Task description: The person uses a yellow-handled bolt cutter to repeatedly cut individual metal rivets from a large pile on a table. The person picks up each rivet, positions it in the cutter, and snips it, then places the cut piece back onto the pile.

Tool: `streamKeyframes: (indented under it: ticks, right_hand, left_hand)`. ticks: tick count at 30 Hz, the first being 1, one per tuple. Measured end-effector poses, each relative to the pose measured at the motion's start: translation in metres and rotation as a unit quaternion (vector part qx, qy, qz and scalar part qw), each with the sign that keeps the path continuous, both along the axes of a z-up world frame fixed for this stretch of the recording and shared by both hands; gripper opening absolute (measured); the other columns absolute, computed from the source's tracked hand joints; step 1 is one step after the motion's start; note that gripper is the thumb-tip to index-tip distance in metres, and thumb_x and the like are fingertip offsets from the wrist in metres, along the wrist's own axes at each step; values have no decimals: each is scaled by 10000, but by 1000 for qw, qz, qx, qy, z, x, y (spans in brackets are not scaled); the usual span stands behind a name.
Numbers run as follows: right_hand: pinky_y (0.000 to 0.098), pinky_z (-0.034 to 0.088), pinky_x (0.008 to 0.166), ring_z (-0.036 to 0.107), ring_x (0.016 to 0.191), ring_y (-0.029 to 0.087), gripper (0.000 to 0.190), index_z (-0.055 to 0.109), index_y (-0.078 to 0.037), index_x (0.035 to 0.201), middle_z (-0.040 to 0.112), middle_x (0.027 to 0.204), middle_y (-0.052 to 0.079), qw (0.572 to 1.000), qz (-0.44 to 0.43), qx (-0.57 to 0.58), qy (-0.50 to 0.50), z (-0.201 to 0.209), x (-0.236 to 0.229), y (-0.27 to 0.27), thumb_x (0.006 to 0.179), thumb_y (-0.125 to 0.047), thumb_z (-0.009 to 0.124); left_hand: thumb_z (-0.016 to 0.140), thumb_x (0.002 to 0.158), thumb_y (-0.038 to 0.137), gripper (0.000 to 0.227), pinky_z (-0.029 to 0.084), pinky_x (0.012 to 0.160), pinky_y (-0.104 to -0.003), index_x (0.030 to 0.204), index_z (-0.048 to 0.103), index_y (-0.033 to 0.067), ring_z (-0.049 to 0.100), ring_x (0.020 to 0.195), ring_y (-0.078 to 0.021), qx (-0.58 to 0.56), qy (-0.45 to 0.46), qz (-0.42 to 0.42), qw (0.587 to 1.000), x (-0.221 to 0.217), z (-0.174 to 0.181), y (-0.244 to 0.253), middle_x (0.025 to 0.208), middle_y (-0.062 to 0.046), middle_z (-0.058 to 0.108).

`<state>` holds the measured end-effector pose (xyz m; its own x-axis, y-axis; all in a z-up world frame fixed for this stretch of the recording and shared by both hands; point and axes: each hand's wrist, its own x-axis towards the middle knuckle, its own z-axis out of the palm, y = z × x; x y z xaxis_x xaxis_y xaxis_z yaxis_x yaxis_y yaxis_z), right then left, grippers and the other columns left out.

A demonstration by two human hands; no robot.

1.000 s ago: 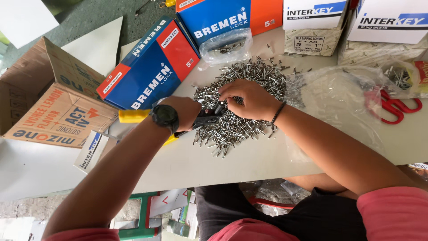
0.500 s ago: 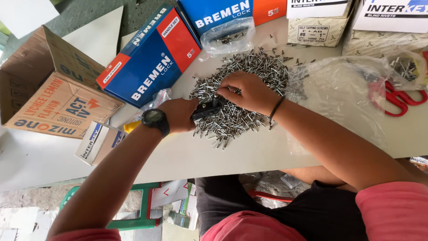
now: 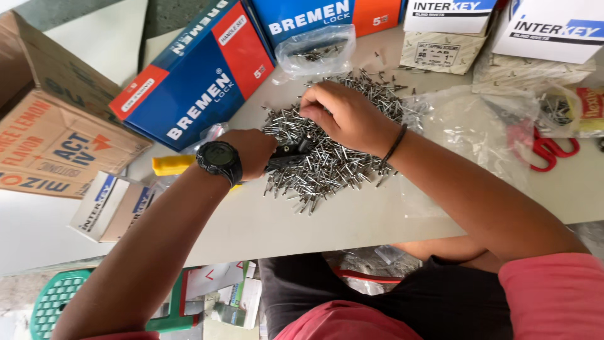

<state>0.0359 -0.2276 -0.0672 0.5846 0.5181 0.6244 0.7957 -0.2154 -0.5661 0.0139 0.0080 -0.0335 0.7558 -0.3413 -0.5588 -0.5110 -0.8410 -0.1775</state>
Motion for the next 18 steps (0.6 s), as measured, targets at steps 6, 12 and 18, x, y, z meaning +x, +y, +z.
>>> streamKeyframes:
  ticks: [6,12,18]
  right_hand:
    - [326,513,653,620,673,206,156,640,-18,1052,658,809,117,984,32,-113,133,16,-17,-11,1021,-172,646]
    - [302,485,604,607,665,178,109,659,-5,1063,670,801,120,968,13,-86,237,-5,-17,-10,1005,-97,650]
    - [316,486,627,619,681,222,152,667,-22,1022,651,783,115,988,-54,-47,134,22,-1,-27,1061,-163,627]
  left_hand:
    - [783,859,215,154,622,716,-491,803,734,80,750,801,-367,7,-44,-42,998,2,-5,-1,722,-122,734]
    - [777,851,161,220,602,629,-438,650,707,105,712,642,-298,-3,-60,-46,997,0,-14,1,605,-85,684]
    - [734,839,98,270,569,588,-428,579,664,92,683,568,-311,-25,-92,-33,995,1,-21,3,543,-95,644]
